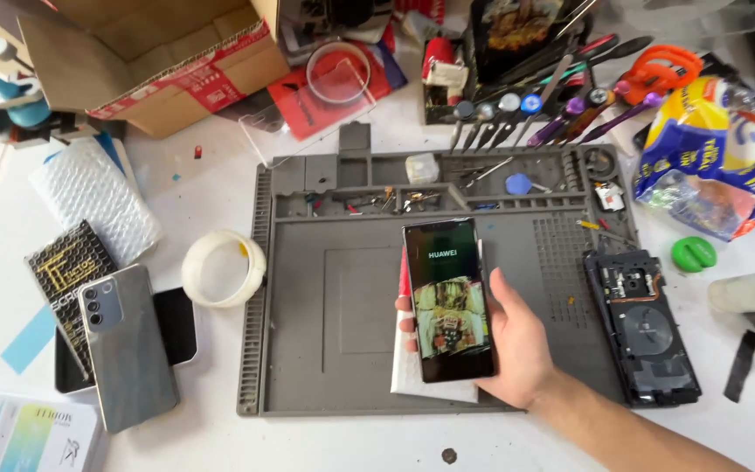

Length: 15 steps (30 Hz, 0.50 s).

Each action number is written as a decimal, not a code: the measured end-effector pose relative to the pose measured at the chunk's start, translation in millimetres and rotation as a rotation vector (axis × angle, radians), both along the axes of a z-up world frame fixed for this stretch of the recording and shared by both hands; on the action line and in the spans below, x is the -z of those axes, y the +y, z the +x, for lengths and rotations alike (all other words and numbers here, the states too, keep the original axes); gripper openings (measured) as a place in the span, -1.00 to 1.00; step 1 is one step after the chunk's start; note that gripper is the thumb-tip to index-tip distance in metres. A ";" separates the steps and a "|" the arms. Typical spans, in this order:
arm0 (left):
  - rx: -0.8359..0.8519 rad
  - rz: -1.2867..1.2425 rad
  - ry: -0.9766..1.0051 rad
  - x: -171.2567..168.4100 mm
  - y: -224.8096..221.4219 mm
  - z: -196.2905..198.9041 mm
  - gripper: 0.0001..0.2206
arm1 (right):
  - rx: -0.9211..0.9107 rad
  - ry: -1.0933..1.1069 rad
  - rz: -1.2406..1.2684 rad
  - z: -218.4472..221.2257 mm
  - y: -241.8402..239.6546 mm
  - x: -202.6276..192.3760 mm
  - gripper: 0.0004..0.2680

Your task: Testing the touchscreen and interface functionality of a repaired smartphone at a repair bench.

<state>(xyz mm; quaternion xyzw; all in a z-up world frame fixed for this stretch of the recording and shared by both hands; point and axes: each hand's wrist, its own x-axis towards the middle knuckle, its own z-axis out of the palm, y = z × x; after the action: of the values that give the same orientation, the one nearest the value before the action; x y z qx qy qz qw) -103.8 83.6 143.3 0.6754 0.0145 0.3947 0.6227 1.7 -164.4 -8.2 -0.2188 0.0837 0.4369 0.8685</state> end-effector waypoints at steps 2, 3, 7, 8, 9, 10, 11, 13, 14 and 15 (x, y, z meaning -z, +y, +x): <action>-0.019 -0.021 -0.053 -13.0 43.1 48.5 -0.86 | -0.038 0.047 0.033 -0.3 -1.8 1.8 -0.31; -0.024 -0.032 -0.082 -2.7 37.2 55.4 -0.87 | -0.028 0.035 0.036 1.7 0.5 -1.4 -0.31; -0.019 -0.074 -0.167 52.3 8.8 87.9 -0.88 | -0.010 -0.017 0.010 1.6 3.0 -9.1 -0.35; -0.026 -0.084 -0.194 69.3 -2.8 94.7 -0.89 | -0.016 0.008 -0.040 3.2 4.2 -10.5 -0.34; -0.017 -0.080 -0.206 89.3 -13.3 102.8 -0.89 | -0.007 -0.004 -0.035 2.6 3.2 -10.6 -0.34; -0.109 -0.033 -0.113 109.5 -22.3 110.0 -0.80 | -0.004 0.061 -0.029 2.1 3.6 -10.2 -0.35; -0.202 0.012 -0.020 129.5 -30.4 118.1 -0.69 | -0.001 0.126 -0.021 2.1 4.7 -9.9 -0.35; -0.111 0.002 -0.043 145.1 -30.0 113.4 -0.76 | 0.020 0.137 -0.031 6.4 7.0 -13.8 -0.36; -0.034 -0.024 -0.019 158.3 -32.5 100.3 -0.77 | 0.025 0.192 -0.060 -0.9 5.2 -12.8 -0.36; -0.033 -0.026 -0.016 149.8 -31.6 96.4 -0.77 | 0.026 0.196 -0.062 0.2 6.7 -12.9 -0.36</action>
<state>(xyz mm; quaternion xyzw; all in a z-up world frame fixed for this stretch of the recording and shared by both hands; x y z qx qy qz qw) -7.4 52.1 -6.5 0.6639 0.0257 0.4100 0.6248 2.0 -157.7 4.7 -0.2007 0.1847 0.4419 0.8546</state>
